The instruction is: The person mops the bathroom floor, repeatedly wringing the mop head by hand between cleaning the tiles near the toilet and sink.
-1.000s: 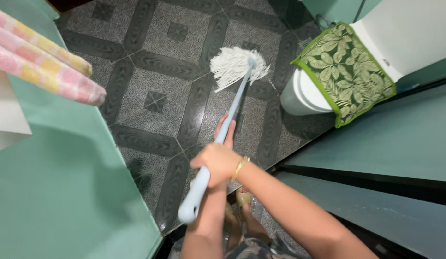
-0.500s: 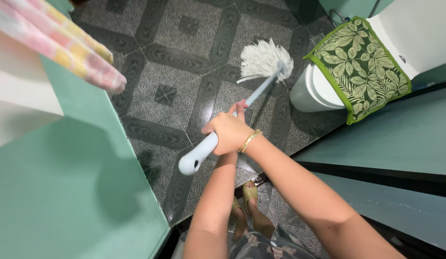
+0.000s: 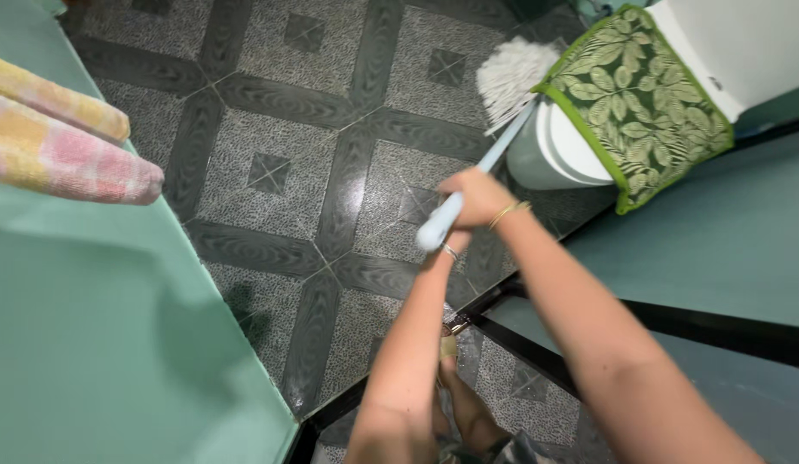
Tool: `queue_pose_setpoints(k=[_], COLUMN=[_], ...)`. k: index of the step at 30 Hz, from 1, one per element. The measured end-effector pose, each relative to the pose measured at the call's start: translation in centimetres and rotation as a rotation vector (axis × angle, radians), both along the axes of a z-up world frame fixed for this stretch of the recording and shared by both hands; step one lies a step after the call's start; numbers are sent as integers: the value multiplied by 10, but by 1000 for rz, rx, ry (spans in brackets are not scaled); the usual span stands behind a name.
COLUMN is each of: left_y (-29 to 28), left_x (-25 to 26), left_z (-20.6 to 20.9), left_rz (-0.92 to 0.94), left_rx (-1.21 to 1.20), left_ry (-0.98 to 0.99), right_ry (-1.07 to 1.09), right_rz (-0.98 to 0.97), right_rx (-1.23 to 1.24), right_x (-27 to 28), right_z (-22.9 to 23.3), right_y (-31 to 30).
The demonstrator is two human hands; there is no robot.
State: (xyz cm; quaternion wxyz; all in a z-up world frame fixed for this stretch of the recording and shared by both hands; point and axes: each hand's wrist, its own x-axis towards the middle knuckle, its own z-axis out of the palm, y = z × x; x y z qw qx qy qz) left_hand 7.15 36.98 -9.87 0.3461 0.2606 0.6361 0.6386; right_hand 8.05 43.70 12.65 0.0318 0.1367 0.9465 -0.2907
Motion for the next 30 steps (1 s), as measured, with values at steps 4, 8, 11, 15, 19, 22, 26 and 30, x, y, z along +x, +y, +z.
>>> queue_pose_setpoints(k=[4,8,11,15,19,22,26,30], left_y=[-47,-94,-117,-141,-155,-176,-219,-274], left_x=[-1,-18,-36,-65,-98,-118,-139,-151], left_z=[3,13,1,15,85,135,172,223], left_rz=[-217,-116,-5,55,263,456,506,590], left_rx=[-616,-486,-476,-296,20,208,56,210], left_ry=[75,-198,25,88,7,-23,268,589], right_ry=[160,327,411,512,681,624,709,749], right_rz=[28,46,52,127,294,475,511,706], right_rx=[83,-15,-27,-123,-304,-369,-508,-675], right_x=[-1,-15,-47,-93,-109,-95,-84,-75], right_z=[-35,-32,-9,37,82,117,160,187], right_y=[25,-9,-67,-147,-229,-280,-307,-332])
